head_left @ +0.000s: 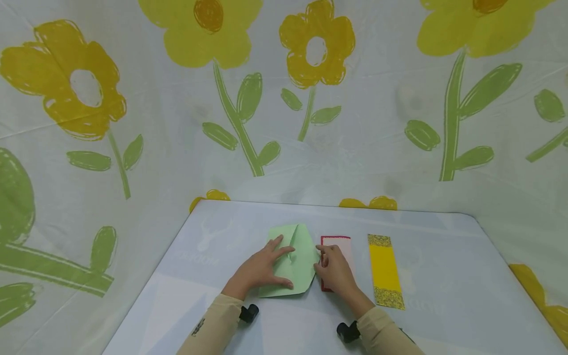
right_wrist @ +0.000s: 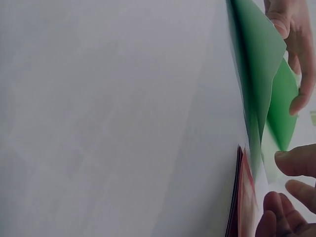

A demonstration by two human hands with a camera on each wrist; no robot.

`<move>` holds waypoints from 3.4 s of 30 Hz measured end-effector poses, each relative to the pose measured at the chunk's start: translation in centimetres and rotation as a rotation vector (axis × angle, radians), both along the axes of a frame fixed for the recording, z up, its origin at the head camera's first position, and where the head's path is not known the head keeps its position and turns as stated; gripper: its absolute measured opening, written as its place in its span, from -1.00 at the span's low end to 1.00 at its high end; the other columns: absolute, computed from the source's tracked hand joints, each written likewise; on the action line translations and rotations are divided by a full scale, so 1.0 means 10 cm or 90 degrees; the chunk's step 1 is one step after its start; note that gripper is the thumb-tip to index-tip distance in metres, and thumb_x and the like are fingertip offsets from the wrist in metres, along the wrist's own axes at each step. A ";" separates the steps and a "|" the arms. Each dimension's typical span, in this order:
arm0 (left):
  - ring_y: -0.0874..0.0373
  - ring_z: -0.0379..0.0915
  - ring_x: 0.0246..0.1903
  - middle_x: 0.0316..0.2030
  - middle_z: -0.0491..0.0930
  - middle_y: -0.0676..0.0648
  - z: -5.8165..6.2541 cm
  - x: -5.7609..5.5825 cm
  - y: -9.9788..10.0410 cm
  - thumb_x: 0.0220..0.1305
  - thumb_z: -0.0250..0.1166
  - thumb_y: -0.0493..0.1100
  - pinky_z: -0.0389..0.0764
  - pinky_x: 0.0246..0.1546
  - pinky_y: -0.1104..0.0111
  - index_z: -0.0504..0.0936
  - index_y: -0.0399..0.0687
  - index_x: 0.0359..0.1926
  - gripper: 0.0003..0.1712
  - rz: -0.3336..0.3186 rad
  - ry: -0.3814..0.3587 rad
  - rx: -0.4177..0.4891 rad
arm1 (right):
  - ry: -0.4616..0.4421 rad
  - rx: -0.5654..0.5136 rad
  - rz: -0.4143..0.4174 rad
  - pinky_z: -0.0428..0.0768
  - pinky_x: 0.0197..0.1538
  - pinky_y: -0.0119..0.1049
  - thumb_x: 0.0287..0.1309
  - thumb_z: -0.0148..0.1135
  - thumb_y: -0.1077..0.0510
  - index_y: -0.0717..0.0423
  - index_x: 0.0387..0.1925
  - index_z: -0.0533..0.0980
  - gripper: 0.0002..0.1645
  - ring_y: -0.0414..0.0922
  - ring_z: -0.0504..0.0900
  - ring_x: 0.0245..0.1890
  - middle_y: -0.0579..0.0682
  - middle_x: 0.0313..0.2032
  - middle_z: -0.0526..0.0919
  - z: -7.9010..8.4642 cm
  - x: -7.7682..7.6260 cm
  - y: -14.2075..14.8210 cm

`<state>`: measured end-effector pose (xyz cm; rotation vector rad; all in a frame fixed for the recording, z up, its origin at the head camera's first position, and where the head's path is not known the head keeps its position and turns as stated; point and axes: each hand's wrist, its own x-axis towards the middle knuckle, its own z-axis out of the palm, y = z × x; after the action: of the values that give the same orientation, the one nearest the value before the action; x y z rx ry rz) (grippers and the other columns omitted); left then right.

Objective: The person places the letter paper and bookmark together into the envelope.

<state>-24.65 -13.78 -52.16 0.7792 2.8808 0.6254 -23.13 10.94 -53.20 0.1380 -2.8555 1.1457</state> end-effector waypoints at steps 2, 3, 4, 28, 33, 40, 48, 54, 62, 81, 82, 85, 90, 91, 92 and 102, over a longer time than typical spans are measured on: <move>-0.30 0.02 0.50 0.60 -0.02 -0.08 0.01 0.00 0.01 -0.24 0.45 0.61 0.48 0.22 -0.10 0.36 0.48 0.44 0.15 0.001 -0.002 0.002 | -0.005 0.003 -0.011 0.49 -0.33 -0.37 0.15 0.47 0.16 0.12 0.27 0.54 -0.37 -0.15 0.42 -0.39 0.10 -0.03 0.52 0.01 0.01 0.02; -0.30 0.02 0.50 0.60 -0.02 -0.07 0.01 0.00 0.01 -0.24 0.45 0.61 0.49 0.22 -0.09 0.36 0.47 0.44 0.15 0.002 -0.003 0.001 | -0.005 0.005 -0.015 0.52 -0.31 -0.35 0.16 0.47 0.15 0.11 0.29 0.53 -0.36 -0.15 0.43 -0.36 0.11 -0.01 0.53 0.01 0.01 0.04; -0.30 0.02 0.50 0.60 -0.02 -0.08 0.02 0.00 0.01 -0.24 0.45 0.61 0.48 0.22 -0.09 0.36 0.47 0.44 0.16 0.002 -0.005 0.002 | -0.006 0.007 -0.019 0.55 -0.27 -0.33 0.16 0.47 0.15 0.10 0.30 0.52 -0.35 -0.14 0.44 -0.34 0.11 0.01 0.53 0.01 0.01 0.05; -0.26 0.01 0.51 0.60 -0.02 -0.07 0.01 -0.01 0.00 -0.24 0.48 0.59 0.46 0.25 -0.09 0.37 0.45 0.44 0.15 0.004 -0.017 0.008 | -0.035 0.029 -0.073 0.60 0.17 0.02 0.19 0.44 0.12 0.13 0.37 0.44 -0.27 0.02 0.53 -0.05 0.18 0.19 0.48 0.05 0.08 0.44; -0.27 0.01 0.51 0.59 -0.01 -0.08 0.00 0.00 0.00 -0.24 0.49 0.58 0.46 0.24 -0.11 0.38 0.44 0.43 0.15 0.003 -0.014 0.015 | -0.033 0.031 -0.082 0.60 0.16 0.04 0.20 0.43 0.13 0.13 0.38 0.43 -0.27 0.02 0.52 -0.07 0.17 0.18 0.49 0.03 0.09 0.49; -0.29 0.01 0.51 0.59 0.01 -0.10 0.01 0.00 -0.01 -0.24 0.49 0.58 0.47 0.23 -0.11 0.39 0.43 0.42 0.14 0.001 -0.008 0.018 | -0.040 0.036 -0.100 0.59 0.16 0.05 0.20 0.41 0.14 0.15 0.39 0.42 -0.27 0.04 0.51 -0.07 0.19 0.19 0.48 0.02 0.10 0.54; -0.29 0.01 0.51 0.59 0.01 -0.09 0.01 0.00 0.00 -0.24 0.50 0.56 0.46 0.24 -0.10 0.40 0.43 0.42 0.13 -0.001 -0.011 0.023 | -0.041 0.052 -0.110 0.54 0.22 0.12 0.18 0.43 0.12 0.22 0.40 0.37 -0.20 0.11 0.53 0.03 0.26 0.19 0.48 0.01 0.10 0.59; -0.28 0.02 0.51 0.59 0.00 -0.08 0.00 0.00 0.00 -0.24 0.49 0.58 0.46 0.25 -0.10 0.39 0.43 0.43 0.15 -0.003 -0.010 0.022 | -0.058 0.061 -0.122 0.55 0.21 0.13 0.15 0.45 0.08 0.22 0.47 0.27 -0.08 0.10 0.52 -0.01 0.27 0.16 0.51 0.01 0.10 0.60; -0.26 0.04 0.50 0.59 0.00 -0.09 0.00 0.00 0.00 -0.24 0.49 0.58 0.46 0.24 -0.09 0.39 0.43 0.43 0.14 -0.005 -0.009 0.025 | -0.090 0.073 -0.130 0.44 0.29 0.21 0.11 0.47 0.07 0.20 0.53 0.15 0.05 0.18 0.49 0.10 0.29 0.19 0.49 0.01 0.09 0.57; -0.27 0.03 0.50 0.59 -0.01 -0.07 -0.03 -0.01 -0.01 -0.26 0.48 0.59 0.47 0.24 -0.09 0.38 0.44 0.43 0.16 -0.002 -0.009 0.024 | -0.102 0.062 -0.124 0.60 0.15 0.06 0.08 0.49 0.12 0.23 0.52 0.15 0.06 0.06 0.50 -0.15 0.22 -0.02 0.49 0.00 0.06 0.57; -0.27 0.03 0.50 0.60 -0.01 -0.07 -0.03 -0.01 -0.01 -0.26 0.48 0.59 0.47 0.24 -0.09 0.38 0.44 0.43 0.16 -0.002 -0.010 0.024 | -0.104 0.059 -0.124 0.60 0.16 0.07 0.09 0.49 0.12 0.22 0.52 0.15 0.06 0.06 0.51 -0.14 0.22 -0.01 0.49 0.00 0.07 0.57; -0.27 0.01 0.51 0.60 -0.01 -0.07 -0.03 -0.01 0.00 -0.26 0.48 0.59 0.46 0.25 -0.09 0.38 0.44 0.43 0.16 -0.003 -0.009 0.025 | -0.109 0.053 -0.121 0.58 0.17 0.10 0.09 0.49 0.13 0.19 0.53 0.15 0.05 0.07 0.52 -0.12 0.24 0.02 0.49 0.01 0.07 0.57; -0.27 -0.02 0.52 0.60 -0.01 -0.07 -0.03 -0.01 0.00 -0.26 0.47 0.61 0.45 0.26 -0.09 0.38 0.45 0.44 0.16 -0.005 -0.007 0.023 | -0.115 0.046 -0.112 0.57 0.19 0.13 0.13 0.47 0.12 0.12 0.53 0.19 0.01 0.09 0.54 -0.05 0.24 0.07 0.55 0.02 0.07 0.58; -0.27 -0.02 0.52 0.60 -0.01 -0.07 -0.03 -0.01 0.00 -0.26 0.47 0.61 0.45 0.26 -0.09 0.38 0.45 0.44 0.16 -0.005 -0.007 0.022 | -0.116 0.043 -0.110 0.56 0.20 0.13 0.14 0.46 0.12 0.10 0.53 0.20 -0.01 0.10 0.54 -0.02 0.24 0.09 0.56 0.02 0.08 0.59; -0.27 -0.02 0.52 0.60 -0.01 -0.07 -0.03 -0.01 0.00 -0.25 0.46 0.61 0.45 0.26 -0.09 0.38 0.45 0.44 0.16 -0.005 -0.007 0.020 | -0.117 0.040 -0.109 0.55 0.20 0.14 0.16 0.45 0.12 0.09 0.53 0.20 -0.03 0.10 0.55 -0.01 0.25 0.11 0.56 0.02 0.08 0.59; -0.24 -0.02 0.53 0.60 -0.03 -0.05 -0.03 -0.01 0.00 -0.26 0.47 0.61 0.44 0.26 -0.09 0.37 0.47 0.44 0.16 0.002 -0.013 0.016 | -0.088 0.042 -0.110 0.61 0.11 0.09 0.24 0.38 0.15 0.16 0.48 0.29 -0.18 0.07 0.56 -0.13 0.26 0.06 0.63 0.01 0.10 0.62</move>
<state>-24.78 -13.77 -52.50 0.7672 2.8609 0.6663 -22.15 17.10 -53.08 -0.1885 -2.9546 1.0674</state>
